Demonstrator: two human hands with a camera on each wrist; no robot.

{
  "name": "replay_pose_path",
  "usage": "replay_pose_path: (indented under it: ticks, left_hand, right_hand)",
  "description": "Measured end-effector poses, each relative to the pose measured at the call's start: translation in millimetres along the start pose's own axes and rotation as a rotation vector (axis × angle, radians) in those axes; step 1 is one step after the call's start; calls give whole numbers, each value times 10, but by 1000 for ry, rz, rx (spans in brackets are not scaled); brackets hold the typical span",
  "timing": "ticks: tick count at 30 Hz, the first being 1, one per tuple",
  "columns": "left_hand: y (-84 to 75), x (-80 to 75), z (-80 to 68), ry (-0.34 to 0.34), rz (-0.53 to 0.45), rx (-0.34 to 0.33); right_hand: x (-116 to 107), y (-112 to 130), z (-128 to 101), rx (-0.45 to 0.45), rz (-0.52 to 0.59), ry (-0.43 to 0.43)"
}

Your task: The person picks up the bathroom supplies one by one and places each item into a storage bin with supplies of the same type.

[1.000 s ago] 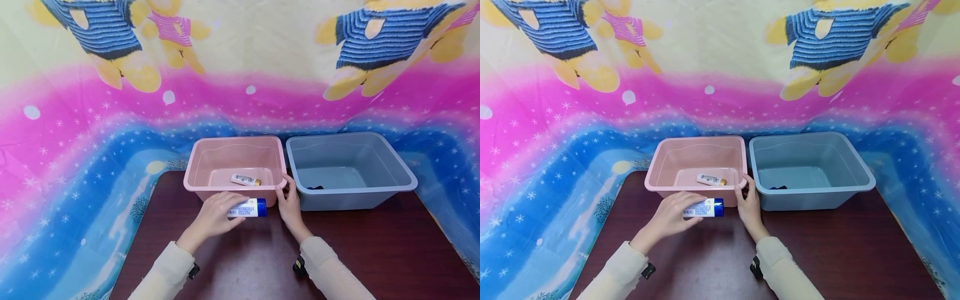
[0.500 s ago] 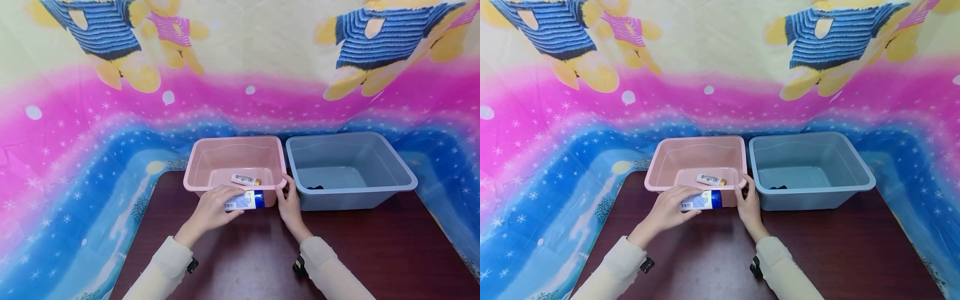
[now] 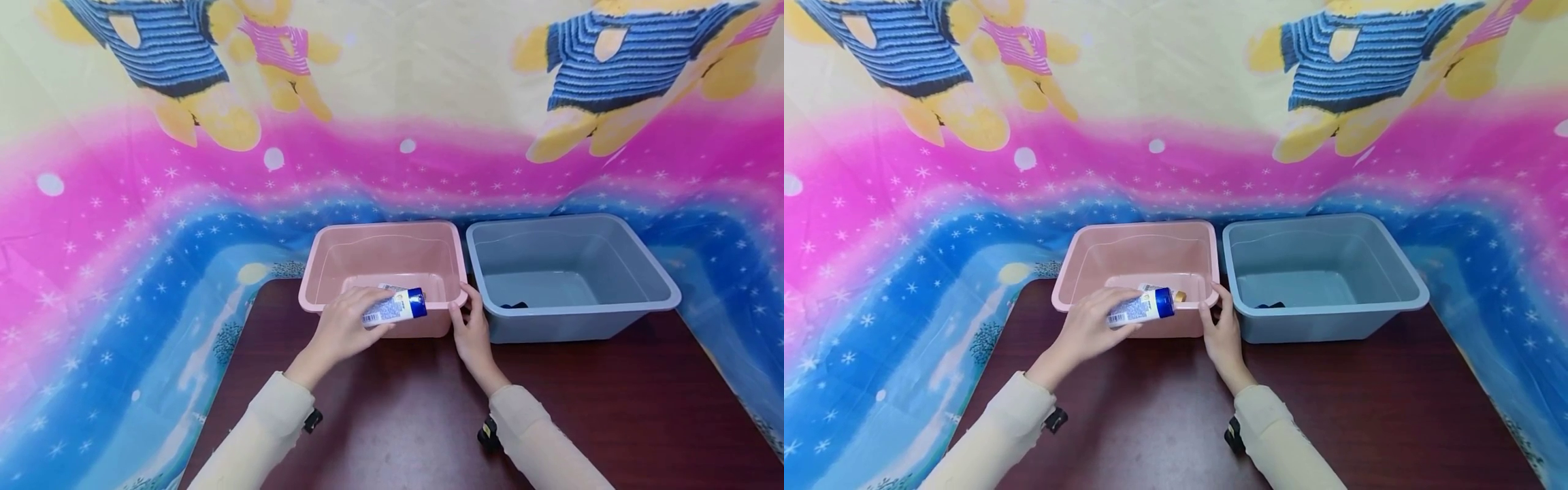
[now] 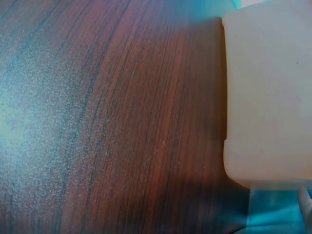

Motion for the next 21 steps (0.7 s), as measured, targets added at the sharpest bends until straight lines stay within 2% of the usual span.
replay_pose_path:
  ticks: [5,21]
  left_hand:
    - [83,3,38,-18,-19,-40]
    - [315,11,116,1,-76,-170]
  right_hand:
    - [3,2,0,7,-5,8]
    - [-3,-3,3,10,0,7]
Point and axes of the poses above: each hand's wrist, its own z-axis towards the middle knuckle, its own x-axis out of the palm, y = z × x, the point moved 4 cm from there along z, towards the middle knuckle
